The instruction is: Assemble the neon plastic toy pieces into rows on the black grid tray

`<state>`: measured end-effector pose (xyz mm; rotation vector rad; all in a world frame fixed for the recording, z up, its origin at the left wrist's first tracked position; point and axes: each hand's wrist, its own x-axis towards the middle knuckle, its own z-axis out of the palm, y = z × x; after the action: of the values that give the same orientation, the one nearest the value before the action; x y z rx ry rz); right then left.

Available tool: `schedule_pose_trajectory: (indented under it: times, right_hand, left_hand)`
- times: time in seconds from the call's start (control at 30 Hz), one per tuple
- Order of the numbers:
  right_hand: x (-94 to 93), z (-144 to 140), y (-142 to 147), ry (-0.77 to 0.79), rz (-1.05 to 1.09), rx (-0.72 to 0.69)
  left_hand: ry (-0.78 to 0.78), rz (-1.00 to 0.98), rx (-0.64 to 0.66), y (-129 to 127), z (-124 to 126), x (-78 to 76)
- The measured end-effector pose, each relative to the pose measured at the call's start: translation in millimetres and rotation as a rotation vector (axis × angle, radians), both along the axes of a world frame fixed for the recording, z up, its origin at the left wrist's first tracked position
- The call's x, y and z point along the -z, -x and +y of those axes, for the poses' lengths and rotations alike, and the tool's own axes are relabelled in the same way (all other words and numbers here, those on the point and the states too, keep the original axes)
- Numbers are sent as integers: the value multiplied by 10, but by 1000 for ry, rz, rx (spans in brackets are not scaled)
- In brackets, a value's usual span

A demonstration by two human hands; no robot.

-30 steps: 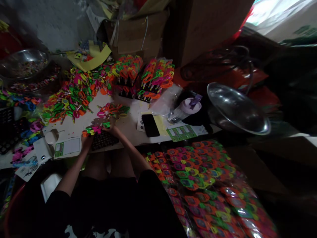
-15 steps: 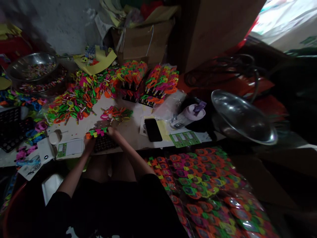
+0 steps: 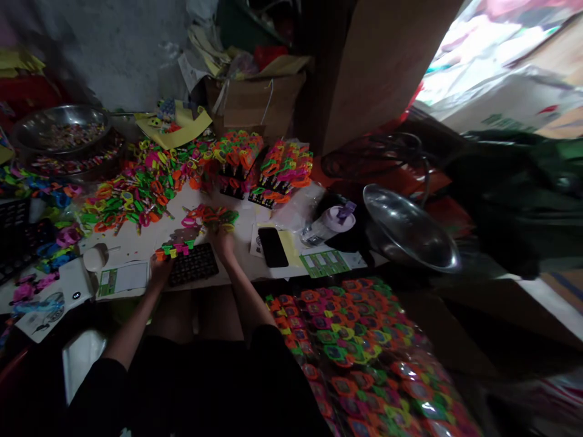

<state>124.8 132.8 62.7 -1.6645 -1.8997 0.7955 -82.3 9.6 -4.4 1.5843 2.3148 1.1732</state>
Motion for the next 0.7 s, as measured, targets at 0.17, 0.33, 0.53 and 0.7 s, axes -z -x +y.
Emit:
schedule_pose_trajectory:
  times: [0.17,0.33,0.53,0.7]
  right_hand:
    - [16,69,-58,120,54,176]
    - [160,-32,-130,273,468,56]
    - [204,-374,24,237,492,-148]
    - [211,-480,123,196,333,-217]
  left_hand:
    - [-24,13,-8,-18,-3,12]
    - [5,9,-7,-41,-14,8]
    - [27,-30,35,-10,-14,9]
    - [74,9,11,-4,-12,10]
